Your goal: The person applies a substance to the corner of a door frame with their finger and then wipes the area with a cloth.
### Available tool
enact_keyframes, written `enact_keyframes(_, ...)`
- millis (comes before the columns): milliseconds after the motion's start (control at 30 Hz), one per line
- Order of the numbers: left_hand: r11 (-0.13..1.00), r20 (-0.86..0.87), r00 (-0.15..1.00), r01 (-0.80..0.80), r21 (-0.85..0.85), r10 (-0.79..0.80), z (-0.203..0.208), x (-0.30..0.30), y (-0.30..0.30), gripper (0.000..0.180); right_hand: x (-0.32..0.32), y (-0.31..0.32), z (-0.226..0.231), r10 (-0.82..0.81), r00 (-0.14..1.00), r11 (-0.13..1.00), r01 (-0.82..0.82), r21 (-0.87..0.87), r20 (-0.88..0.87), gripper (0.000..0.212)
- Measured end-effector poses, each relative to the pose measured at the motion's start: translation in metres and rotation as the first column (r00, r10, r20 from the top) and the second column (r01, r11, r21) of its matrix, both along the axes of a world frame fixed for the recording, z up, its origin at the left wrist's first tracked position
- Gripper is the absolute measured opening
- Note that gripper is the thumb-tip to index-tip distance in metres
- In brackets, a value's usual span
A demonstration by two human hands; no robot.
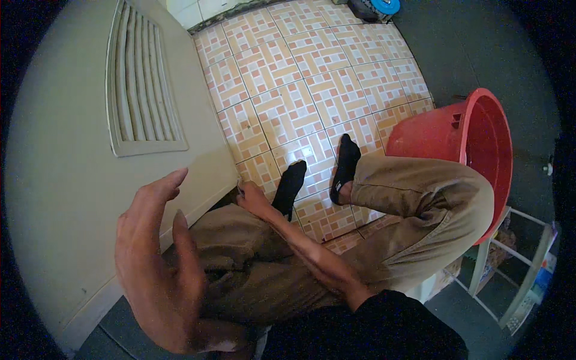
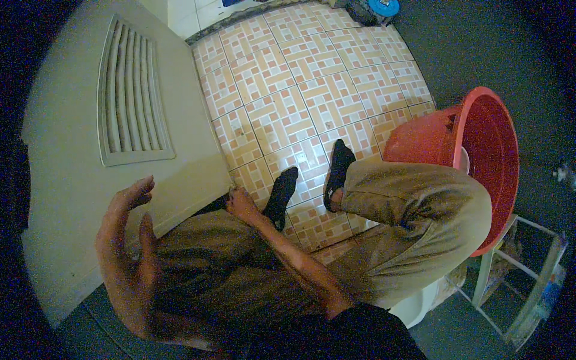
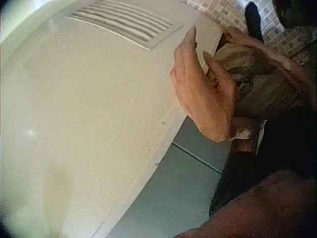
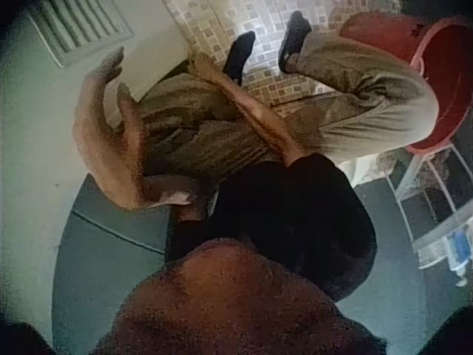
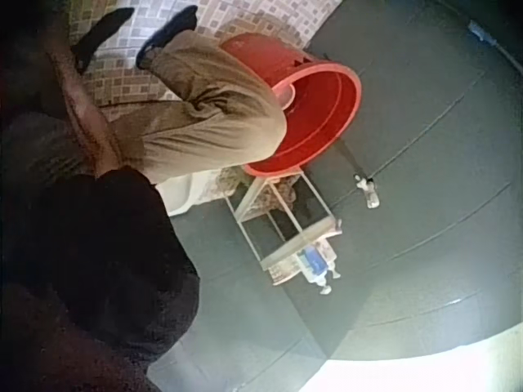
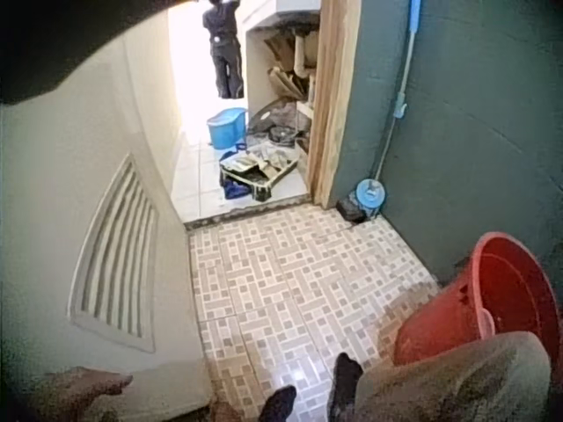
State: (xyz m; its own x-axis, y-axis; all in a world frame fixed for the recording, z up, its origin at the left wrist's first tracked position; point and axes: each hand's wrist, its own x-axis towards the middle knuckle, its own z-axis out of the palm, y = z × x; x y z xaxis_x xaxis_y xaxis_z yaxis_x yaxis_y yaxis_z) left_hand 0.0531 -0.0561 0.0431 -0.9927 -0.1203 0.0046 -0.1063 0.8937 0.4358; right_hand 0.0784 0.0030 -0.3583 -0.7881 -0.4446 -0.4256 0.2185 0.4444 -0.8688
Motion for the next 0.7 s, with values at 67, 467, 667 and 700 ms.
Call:
enact_keyframes(67, 1.000, 0.042, 0.999, -0.004, 0.004, 0.004, 0.008, 0.000, -0.001, 0.039, 0.003, -0.009, -0.005, 0.026, 0.999, 0.999, -0.025, -0.048, 0.033, 0.026)
enact_keyframes(467, 1.000, -0.021, 1.000, 0.001, 0.028, -0.001, -0.003, -0.005, 0.001, 0.049, -0.005, -0.009, -0.038, 0.128, 0.992, 0.990, -0.128, 0.067, 0.007, 0.026)
enact_keyframes(667, 0.998, 0.076, 0.997, 0.019, 0.052, -0.023, -0.001, -0.006, 0.002, 0.037, 0.000, -0.003, 0.012, 0.076, 0.989, 0.997, -0.073, 0.030, -0.130, 0.032)
enact_keyframes(700, 1.000, 0.110, 0.994, 0.026, 0.017, -0.028, 0.004, -0.008, 0.002, 0.038, -0.005, -0.006, 0.016, 0.126, 0.988, 0.989, -0.119, 0.091, -0.086, 0.033)
